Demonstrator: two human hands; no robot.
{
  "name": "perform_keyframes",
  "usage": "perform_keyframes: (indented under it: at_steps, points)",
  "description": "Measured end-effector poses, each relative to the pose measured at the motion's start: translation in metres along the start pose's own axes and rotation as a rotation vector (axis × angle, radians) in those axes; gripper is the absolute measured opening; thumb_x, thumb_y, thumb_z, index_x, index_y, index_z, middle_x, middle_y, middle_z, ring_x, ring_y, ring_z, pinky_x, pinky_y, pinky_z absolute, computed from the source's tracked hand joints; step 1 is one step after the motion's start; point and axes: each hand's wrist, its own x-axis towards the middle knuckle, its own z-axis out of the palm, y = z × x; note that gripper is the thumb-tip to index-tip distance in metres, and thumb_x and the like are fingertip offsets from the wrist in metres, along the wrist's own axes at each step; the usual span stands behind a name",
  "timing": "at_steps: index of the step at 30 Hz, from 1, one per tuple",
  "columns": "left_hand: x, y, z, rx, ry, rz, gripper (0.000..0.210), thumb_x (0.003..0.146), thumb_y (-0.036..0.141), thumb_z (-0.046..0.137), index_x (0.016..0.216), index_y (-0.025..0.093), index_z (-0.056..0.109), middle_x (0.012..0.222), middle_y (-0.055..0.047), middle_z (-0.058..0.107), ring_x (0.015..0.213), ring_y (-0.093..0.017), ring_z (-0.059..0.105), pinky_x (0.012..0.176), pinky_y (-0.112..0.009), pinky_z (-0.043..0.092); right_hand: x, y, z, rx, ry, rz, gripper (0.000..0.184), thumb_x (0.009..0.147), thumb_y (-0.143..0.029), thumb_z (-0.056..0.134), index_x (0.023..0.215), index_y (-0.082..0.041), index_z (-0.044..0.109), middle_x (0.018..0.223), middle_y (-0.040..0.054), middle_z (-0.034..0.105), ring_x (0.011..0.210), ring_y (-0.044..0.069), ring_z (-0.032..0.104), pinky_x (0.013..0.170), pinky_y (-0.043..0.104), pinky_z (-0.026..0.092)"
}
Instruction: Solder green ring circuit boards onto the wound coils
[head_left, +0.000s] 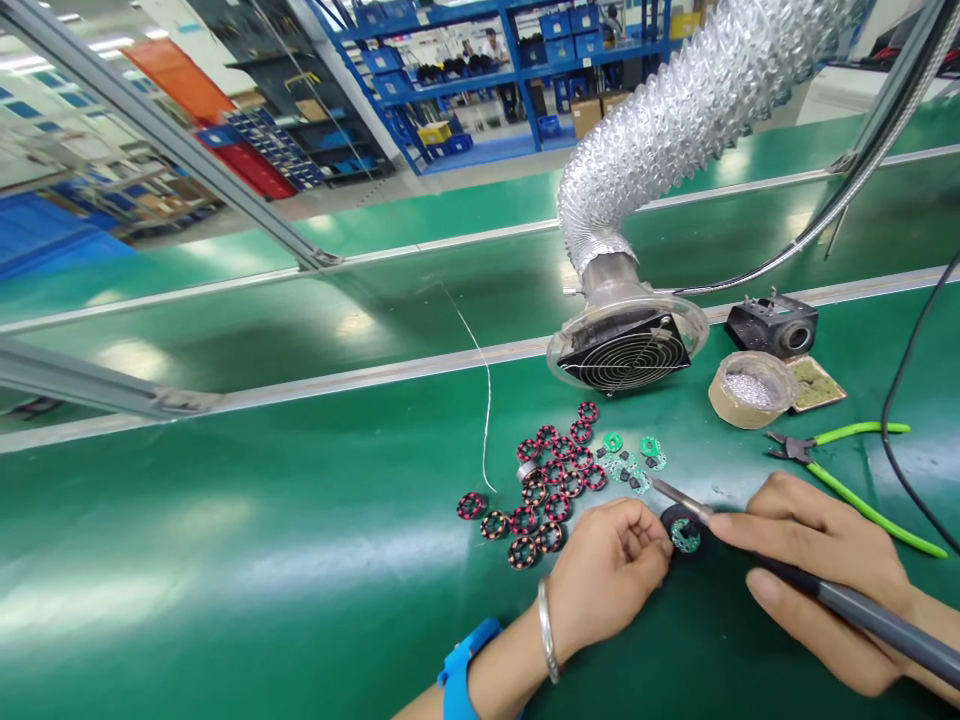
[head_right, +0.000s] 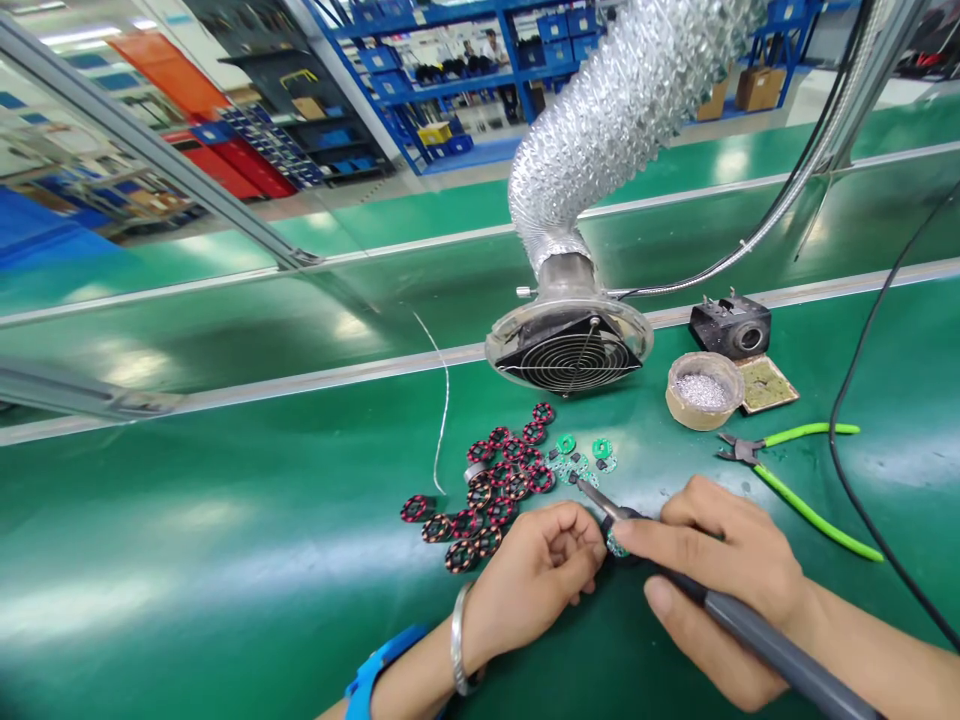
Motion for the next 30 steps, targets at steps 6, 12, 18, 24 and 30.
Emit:
perform_keyframes:
  at_steps: [6,12,18,24,30]
  points:
    - [0.001,0.0,-0.001,0.012,-0.003,0.003,0.008,0.078,0.017,0.056,0.071,0.016,0.057,0.052,0.003,0.057,0.044,-0.009,0.051,0.043,-0.018,0.04,-0.001,-0.015,-0.004,0.051,0.045,0.156,0.023,0.08,-0.013,0.048,0.099,-0.022,0.059,0.064,0.0019,0.059,0.052,0.016,0.055,0.048,0.03,0.041]
    - [0.001,-0.001,-0.001,0.03,0.007,0.02,0.008,0.079,0.016,0.056,0.071,0.016,0.058,0.053,0.003,0.058,0.044,-0.008,0.051,0.043,-0.018,0.04,0.002,-0.019,0.003,0.078,0.089,0.192,0.017,0.082,-0.013,0.046,0.09,-0.021,0.059,0.061,0.0017,0.057,0.047,0.014,0.051,0.047,0.029,0.038]
    - [0.0,-0.001,-0.001,0.058,0.018,0.018,0.008,0.078,0.017,0.056,0.07,0.016,0.058,0.053,0.003,0.058,0.044,-0.008,0.052,0.043,-0.018,0.04,0.002,-0.018,0.005,0.109,0.118,0.179,0.018,0.08,-0.011,0.047,0.088,-0.021,0.06,0.058,0.0009,0.055,0.044,0.014,0.048,0.044,0.029,0.036]
    - [0.0,-0.001,0.0,0.074,0.028,0.028,0.009,0.079,0.017,0.056,0.07,0.016,0.058,0.052,0.003,0.058,0.043,-0.008,0.051,0.042,-0.018,0.039,0.002,-0.017,0.005,0.117,0.082,0.151,0.022,0.08,-0.011,0.046,0.092,-0.021,0.061,0.059,0.002,0.058,0.045,0.016,0.051,0.044,0.031,0.038]
    - [0.0,-0.003,0.0,0.079,0.03,0.038,0.007,0.078,0.017,0.056,0.071,0.016,0.058,0.053,0.003,0.058,0.044,-0.009,0.051,0.042,-0.019,0.039,-0.001,-0.022,0.0,-0.002,0.194,0.21,0.014,0.088,-0.021,0.048,0.094,-0.025,0.06,0.066,0.0051,0.062,0.059,0.022,0.062,0.049,0.034,0.044]
